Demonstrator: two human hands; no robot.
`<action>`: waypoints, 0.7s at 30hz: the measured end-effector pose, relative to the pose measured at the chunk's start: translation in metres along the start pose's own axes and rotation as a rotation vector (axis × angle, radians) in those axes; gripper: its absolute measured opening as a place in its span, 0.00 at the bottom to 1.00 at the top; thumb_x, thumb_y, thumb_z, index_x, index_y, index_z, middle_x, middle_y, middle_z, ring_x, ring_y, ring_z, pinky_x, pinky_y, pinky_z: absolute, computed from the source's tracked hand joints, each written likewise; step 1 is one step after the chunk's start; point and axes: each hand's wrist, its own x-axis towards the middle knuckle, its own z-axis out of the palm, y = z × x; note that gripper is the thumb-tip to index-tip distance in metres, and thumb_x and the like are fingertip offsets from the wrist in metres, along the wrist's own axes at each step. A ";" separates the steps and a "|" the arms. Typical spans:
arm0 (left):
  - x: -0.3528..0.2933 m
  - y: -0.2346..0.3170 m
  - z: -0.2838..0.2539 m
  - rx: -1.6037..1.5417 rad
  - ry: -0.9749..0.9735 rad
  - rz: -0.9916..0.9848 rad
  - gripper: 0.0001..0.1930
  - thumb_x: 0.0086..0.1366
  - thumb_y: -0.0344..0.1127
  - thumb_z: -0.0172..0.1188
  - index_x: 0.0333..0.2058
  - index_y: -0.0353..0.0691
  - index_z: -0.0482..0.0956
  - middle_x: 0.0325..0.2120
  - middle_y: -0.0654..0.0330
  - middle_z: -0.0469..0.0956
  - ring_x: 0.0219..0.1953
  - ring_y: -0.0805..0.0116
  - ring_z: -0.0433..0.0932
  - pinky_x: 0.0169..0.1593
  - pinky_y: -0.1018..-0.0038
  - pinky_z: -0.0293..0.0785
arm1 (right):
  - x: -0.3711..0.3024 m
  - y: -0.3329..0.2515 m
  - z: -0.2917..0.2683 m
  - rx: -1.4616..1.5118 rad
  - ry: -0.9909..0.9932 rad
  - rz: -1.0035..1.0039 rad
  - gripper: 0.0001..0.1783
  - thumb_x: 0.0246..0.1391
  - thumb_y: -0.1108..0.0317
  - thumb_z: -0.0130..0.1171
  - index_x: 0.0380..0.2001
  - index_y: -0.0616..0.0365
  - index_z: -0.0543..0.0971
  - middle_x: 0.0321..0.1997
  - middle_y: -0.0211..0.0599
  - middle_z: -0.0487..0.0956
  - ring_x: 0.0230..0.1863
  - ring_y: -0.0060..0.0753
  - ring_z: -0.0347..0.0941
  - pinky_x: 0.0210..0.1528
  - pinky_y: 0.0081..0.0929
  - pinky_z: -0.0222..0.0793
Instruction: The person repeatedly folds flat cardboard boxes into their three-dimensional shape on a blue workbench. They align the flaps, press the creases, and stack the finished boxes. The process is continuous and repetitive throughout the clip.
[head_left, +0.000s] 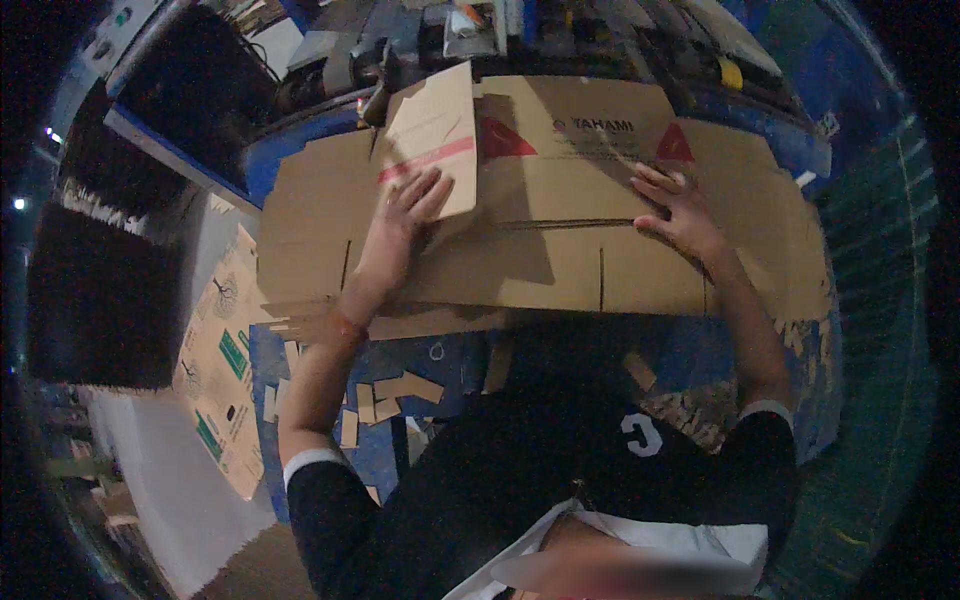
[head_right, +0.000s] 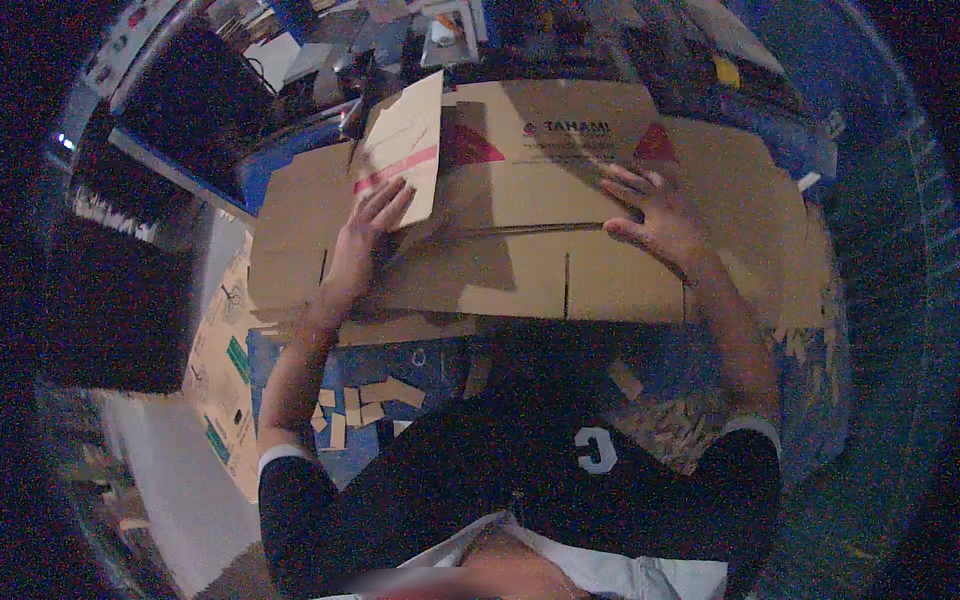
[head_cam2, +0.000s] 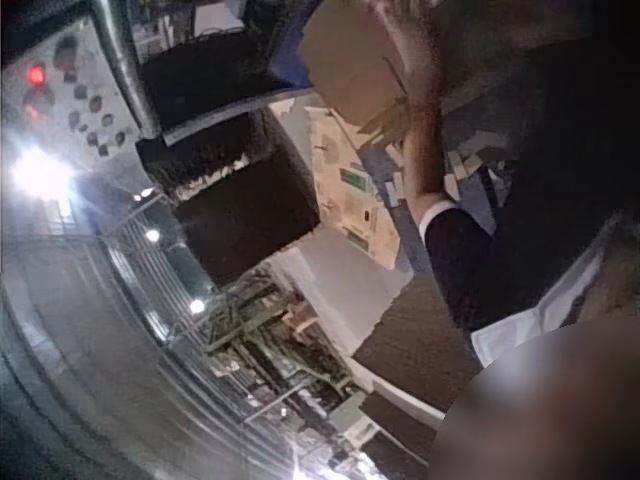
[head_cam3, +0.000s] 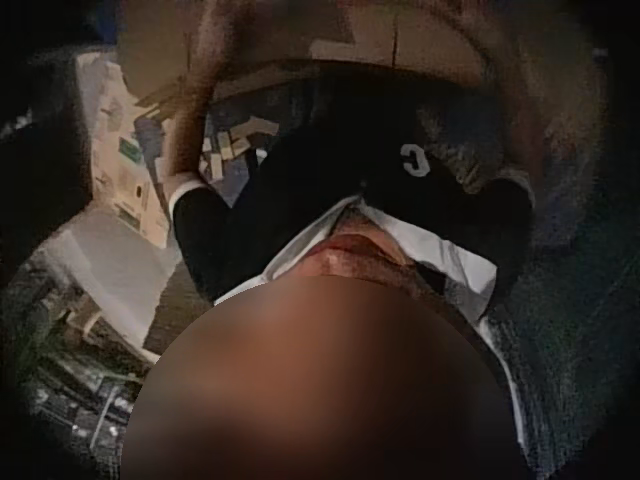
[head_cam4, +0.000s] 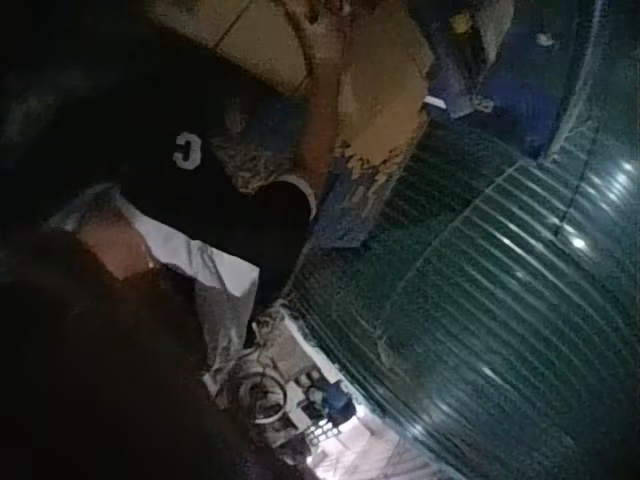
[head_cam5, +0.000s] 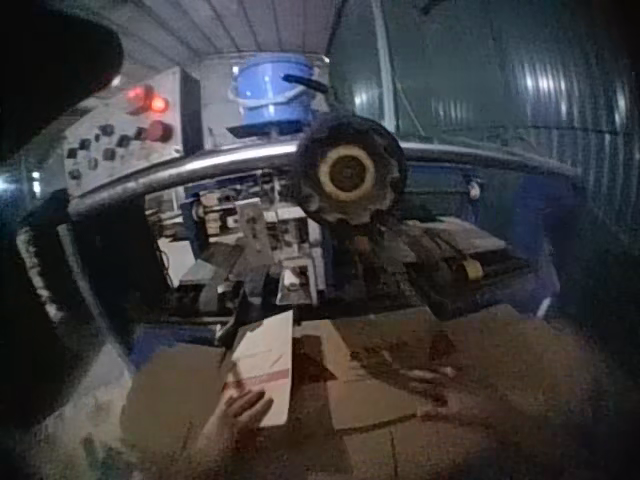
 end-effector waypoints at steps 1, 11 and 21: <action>0.016 -0.010 0.004 -0.008 0.034 -0.006 0.29 0.54 0.24 0.57 0.57 0.47 0.68 0.58 0.56 0.65 0.61 0.56 0.64 0.64 0.58 0.57 | 0.009 0.005 -0.002 0.018 0.014 0.010 0.33 0.49 0.44 0.57 0.57 0.46 0.71 0.66 0.32 0.63 0.69 0.41 0.51 0.69 0.42 0.41; 0.135 -0.046 0.046 0.495 0.261 -0.512 0.34 0.60 0.36 0.55 0.63 0.39 0.52 0.57 0.42 0.62 0.60 0.44 0.60 0.59 0.47 0.57 | 0.137 0.049 0.033 -0.095 0.187 0.140 0.25 0.58 0.54 0.50 0.57 0.50 0.69 0.63 0.44 0.65 0.59 0.53 0.63 0.58 0.45 0.61; -0.112 -0.036 -0.044 0.226 0.508 -1.135 0.35 0.55 0.40 0.62 0.57 0.28 0.59 0.57 0.40 0.61 0.62 0.44 0.58 0.60 0.54 0.57 | -0.139 0.157 0.017 0.356 0.740 0.905 0.31 0.50 0.61 0.60 0.56 0.62 0.67 0.58 0.49 0.69 0.54 0.45 0.68 0.55 0.37 0.65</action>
